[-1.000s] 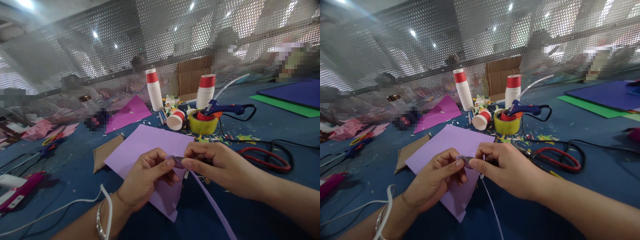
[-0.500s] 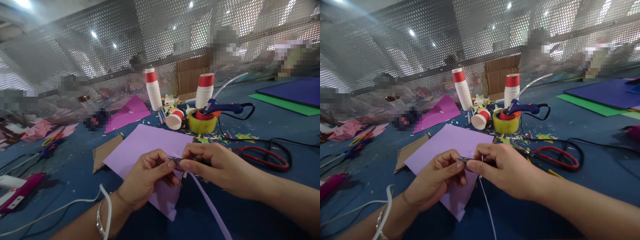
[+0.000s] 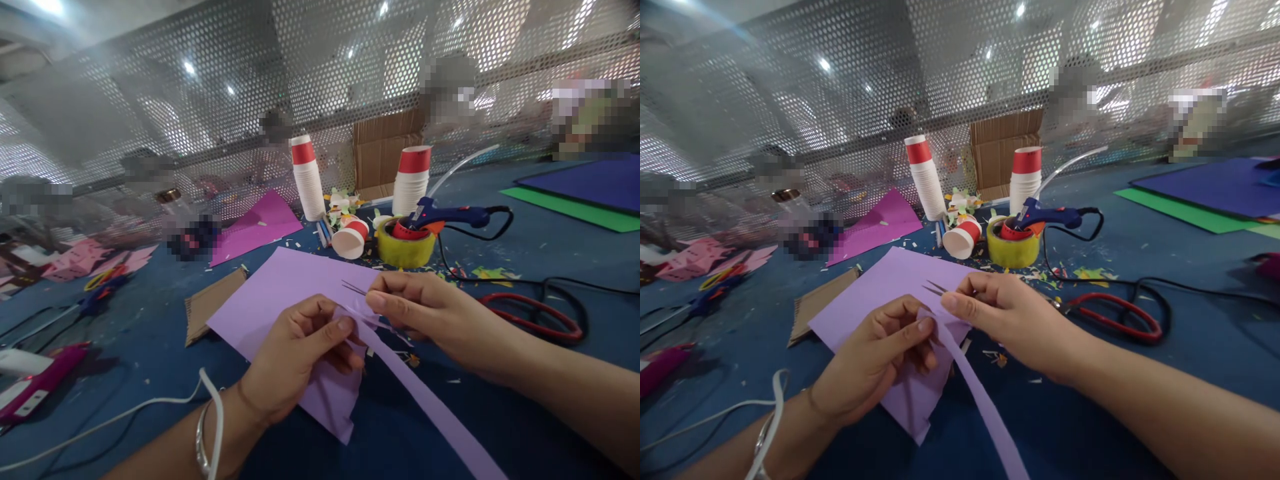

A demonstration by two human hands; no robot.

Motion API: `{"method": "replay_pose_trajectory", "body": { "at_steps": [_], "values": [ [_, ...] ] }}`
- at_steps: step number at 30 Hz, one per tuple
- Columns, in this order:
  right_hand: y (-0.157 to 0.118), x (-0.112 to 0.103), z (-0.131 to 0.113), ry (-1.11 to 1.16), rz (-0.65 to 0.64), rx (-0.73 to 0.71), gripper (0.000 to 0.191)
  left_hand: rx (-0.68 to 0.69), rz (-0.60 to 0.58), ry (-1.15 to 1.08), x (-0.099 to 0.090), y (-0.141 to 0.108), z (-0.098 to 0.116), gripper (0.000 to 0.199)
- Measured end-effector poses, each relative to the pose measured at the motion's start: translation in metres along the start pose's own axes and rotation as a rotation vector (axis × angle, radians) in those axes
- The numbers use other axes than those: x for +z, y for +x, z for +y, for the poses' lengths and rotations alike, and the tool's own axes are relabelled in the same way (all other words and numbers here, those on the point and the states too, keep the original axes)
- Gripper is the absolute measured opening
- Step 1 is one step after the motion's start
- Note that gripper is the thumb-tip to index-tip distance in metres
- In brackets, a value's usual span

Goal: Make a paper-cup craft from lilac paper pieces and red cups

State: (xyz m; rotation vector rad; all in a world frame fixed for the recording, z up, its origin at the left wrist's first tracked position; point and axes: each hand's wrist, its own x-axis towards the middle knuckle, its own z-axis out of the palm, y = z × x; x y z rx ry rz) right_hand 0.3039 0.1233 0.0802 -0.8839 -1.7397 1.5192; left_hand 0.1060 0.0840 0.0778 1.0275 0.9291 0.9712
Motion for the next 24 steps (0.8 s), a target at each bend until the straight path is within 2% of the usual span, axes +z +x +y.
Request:
{"method": "replay_pose_trajectory", "body": {
  "at_steps": [4,9,16,24],
  "values": [
    [-0.0013,0.0041,-0.0009,0.057,-0.063,0.047,0.044,0.022,0.096,0.043,0.0002,-0.0007,0.0008,0.017],
    [0.0002,0.0058,-0.0002,-0.034,-0.067,0.043,0.044,0.086,0.171,0.01,0.0003,-0.0011,0.0017,0.017],
    [0.0,0.0077,0.0058,0.0,-0.078,-0.002,0.036,0.153,0.135,0.017,0.0023,-0.0026,0.0013,0.011],
    [-0.0013,0.007,0.0048,-0.144,-0.067,-0.068,0.04,0.175,0.134,0.094,0.0005,-0.0026,0.0003,0.012]
  ]
}}
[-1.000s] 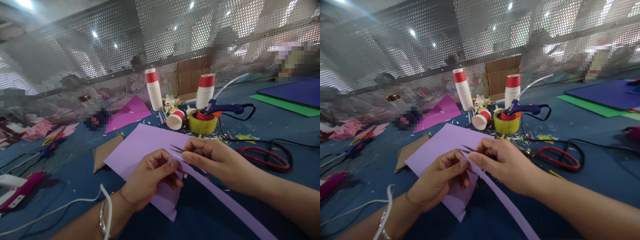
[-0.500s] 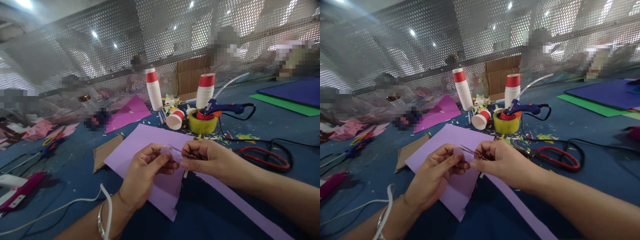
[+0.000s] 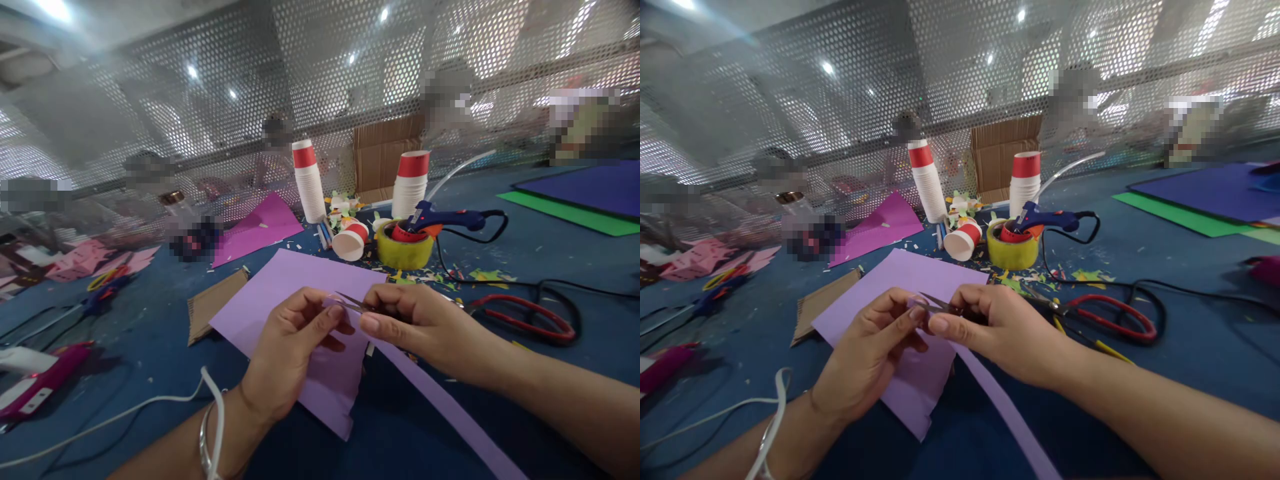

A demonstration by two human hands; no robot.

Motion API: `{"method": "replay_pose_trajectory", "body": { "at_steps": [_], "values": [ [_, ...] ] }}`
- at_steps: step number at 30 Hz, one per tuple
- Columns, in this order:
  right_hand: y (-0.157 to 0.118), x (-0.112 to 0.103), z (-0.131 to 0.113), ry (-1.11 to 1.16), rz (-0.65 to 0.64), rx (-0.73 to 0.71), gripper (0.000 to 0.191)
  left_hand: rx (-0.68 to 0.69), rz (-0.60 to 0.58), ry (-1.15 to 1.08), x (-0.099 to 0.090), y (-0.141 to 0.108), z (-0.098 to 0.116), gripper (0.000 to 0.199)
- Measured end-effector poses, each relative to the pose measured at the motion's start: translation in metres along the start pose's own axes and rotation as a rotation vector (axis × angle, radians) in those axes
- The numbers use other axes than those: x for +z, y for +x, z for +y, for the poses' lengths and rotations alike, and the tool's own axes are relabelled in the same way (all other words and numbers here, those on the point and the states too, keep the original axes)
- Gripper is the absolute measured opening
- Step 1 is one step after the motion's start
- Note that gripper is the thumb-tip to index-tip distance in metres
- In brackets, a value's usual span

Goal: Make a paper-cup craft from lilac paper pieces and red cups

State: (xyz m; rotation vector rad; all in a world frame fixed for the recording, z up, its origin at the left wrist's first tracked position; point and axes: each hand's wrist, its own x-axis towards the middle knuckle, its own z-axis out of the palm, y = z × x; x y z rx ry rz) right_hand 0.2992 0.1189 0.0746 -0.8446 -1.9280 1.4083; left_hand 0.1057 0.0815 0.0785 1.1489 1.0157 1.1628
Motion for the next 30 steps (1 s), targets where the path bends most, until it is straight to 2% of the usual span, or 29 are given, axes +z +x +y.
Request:
{"method": "replay_pose_trajectory", "body": {
  "at_steps": [9,20,30],
  "values": [
    [-0.0044,0.002,-0.001,-0.112,0.024,-0.005,0.043,0.044,-0.016,-0.001,-0.0025,-0.0005,-0.0045,0.01],
    [-0.0068,0.0038,-0.0007,-0.196,0.038,-0.024,0.044,0.013,-0.03,-0.091,0.0015,0.0014,-0.0032,0.021],
    [-0.0089,0.0037,-0.0047,-0.255,0.035,-0.009,0.047,-0.005,-0.061,-0.104,0.0006,0.0,-0.0041,0.016]
  ]
}}
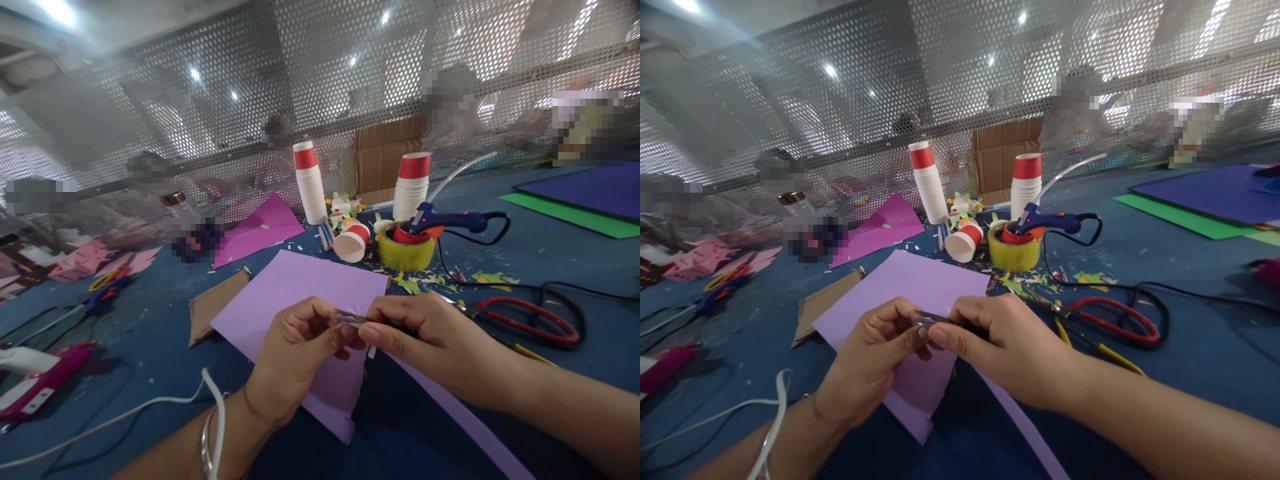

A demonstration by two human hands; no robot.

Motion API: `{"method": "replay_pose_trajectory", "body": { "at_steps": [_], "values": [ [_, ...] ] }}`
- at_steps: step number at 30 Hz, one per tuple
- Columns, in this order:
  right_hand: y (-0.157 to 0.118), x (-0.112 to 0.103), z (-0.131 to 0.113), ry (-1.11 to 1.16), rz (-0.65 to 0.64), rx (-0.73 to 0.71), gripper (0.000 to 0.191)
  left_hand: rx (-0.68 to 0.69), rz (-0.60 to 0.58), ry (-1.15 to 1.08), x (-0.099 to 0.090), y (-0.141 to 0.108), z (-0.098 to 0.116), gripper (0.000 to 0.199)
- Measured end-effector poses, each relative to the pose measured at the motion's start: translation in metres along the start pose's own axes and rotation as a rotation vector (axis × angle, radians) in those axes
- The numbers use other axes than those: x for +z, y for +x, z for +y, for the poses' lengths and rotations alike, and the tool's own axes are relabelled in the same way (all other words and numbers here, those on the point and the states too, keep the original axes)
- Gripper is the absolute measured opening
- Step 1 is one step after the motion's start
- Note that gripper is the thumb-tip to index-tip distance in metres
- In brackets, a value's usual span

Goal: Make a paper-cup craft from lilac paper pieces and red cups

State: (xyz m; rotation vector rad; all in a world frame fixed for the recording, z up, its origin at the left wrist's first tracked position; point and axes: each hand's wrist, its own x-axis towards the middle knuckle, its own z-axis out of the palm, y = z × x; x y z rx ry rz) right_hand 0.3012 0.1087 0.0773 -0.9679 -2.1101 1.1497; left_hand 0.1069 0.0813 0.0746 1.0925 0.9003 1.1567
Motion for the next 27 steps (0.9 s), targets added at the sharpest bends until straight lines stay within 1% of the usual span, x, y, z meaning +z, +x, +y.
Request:
{"method": "replay_pose_trajectory", "body": {
  "at_steps": [7,14,20,22,24,27],
  "values": [
    [0.0018,-0.0004,0.0013,-0.019,0.005,0.011,0.048,-0.024,-0.02,0.016,-0.0013,-0.0026,-0.0013,0.014],
    [0.001,0.0008,0.0013,-0.028,0.022,-0.022,0.048,-0.052,-0.013,0.064,-0.0016,-0.0019,-0.0007,0.011],
    [0.0039,-0.0032,0.0044,0.022,0.13,-0.014,0.05,-0.052,0.017,0.067,-0.0018,0.0008,0.0026,0.01],
    [0.0054,-0.0051,0.0045,0.047,0.145,-0.014,0.05,-0.041,0.018,0.074,-0.0022,0.0007,0.0022,0.01],
    [0.0066,-0.0059,0.0038,0.091,0.12,0.005,0.049,-0.025,0.019,0.094,-0.0025,0.0001,0.0016,0.009],
    [0.0075,-0.005,0.0024,0.18,0.038,0.045,0.05,0.003,0.052,0.138,-0.0028,-0.0006,0.0015,0.009]
  ]
}}
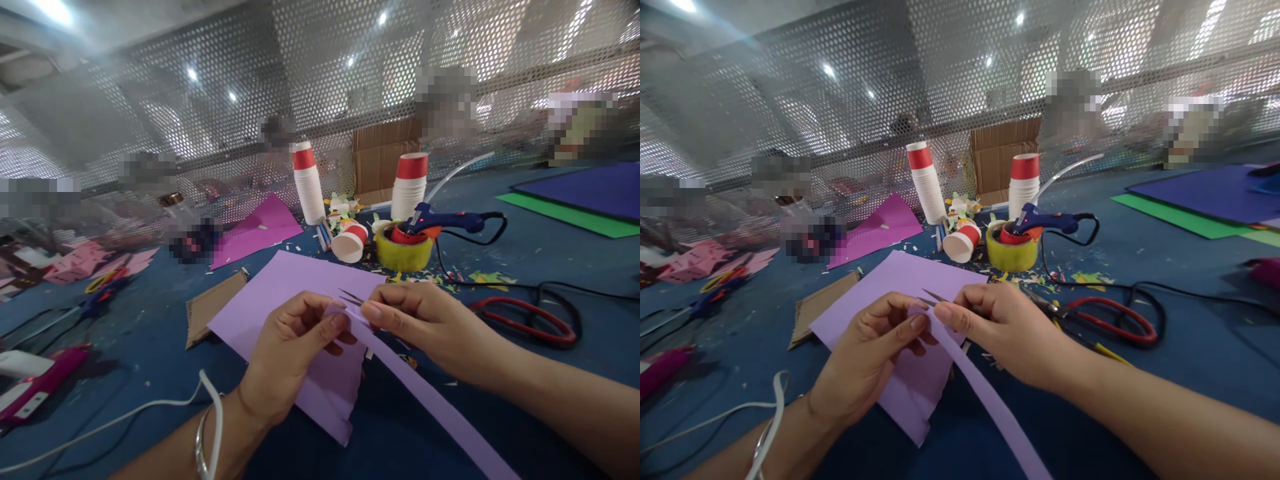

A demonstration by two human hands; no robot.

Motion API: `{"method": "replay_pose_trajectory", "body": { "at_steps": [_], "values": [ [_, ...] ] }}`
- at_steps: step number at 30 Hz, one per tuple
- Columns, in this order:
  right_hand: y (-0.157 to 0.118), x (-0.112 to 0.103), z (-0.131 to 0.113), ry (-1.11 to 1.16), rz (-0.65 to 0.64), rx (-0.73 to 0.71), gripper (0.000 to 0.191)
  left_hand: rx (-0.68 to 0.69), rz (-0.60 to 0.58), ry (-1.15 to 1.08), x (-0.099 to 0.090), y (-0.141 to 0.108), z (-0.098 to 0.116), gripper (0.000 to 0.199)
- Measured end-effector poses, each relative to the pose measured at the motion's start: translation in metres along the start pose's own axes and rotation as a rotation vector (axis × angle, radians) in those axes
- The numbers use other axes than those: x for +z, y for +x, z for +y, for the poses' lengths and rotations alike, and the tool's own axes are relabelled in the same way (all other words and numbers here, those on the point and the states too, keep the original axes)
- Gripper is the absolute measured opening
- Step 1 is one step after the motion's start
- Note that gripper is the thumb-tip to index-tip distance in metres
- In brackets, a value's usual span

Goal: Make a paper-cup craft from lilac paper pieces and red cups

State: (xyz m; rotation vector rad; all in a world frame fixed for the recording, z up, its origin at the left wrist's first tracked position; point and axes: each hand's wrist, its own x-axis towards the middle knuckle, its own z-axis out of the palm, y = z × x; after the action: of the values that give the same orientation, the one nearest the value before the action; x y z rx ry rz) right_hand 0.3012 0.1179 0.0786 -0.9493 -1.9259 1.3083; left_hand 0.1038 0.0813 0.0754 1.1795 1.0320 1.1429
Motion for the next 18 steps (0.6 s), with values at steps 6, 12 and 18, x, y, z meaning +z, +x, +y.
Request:
{"method": "replay_pose_trajectory", "body": {
  "at_steps": [6,12,18],
  "values": [
    [0.0017,0.0033,0.004,0.053,-0.04,-0.001,0.05,0.026,0.051,0.026,-0.0005,0.0019,0.0026,0.011],
    [-0.0003,0.0027,0.0031,0.064,-0.017,-0.008,0.047,0.031,0.029,0.032,0.0005,0.0008,0.0026,0.013],
    [0.0025,0.004,0.0024,0.117,0.027,-0.014,0.04,-0.065,-0.056,0.001,0.0038,-0.0007,0.0019,0.015]
  ]
}}
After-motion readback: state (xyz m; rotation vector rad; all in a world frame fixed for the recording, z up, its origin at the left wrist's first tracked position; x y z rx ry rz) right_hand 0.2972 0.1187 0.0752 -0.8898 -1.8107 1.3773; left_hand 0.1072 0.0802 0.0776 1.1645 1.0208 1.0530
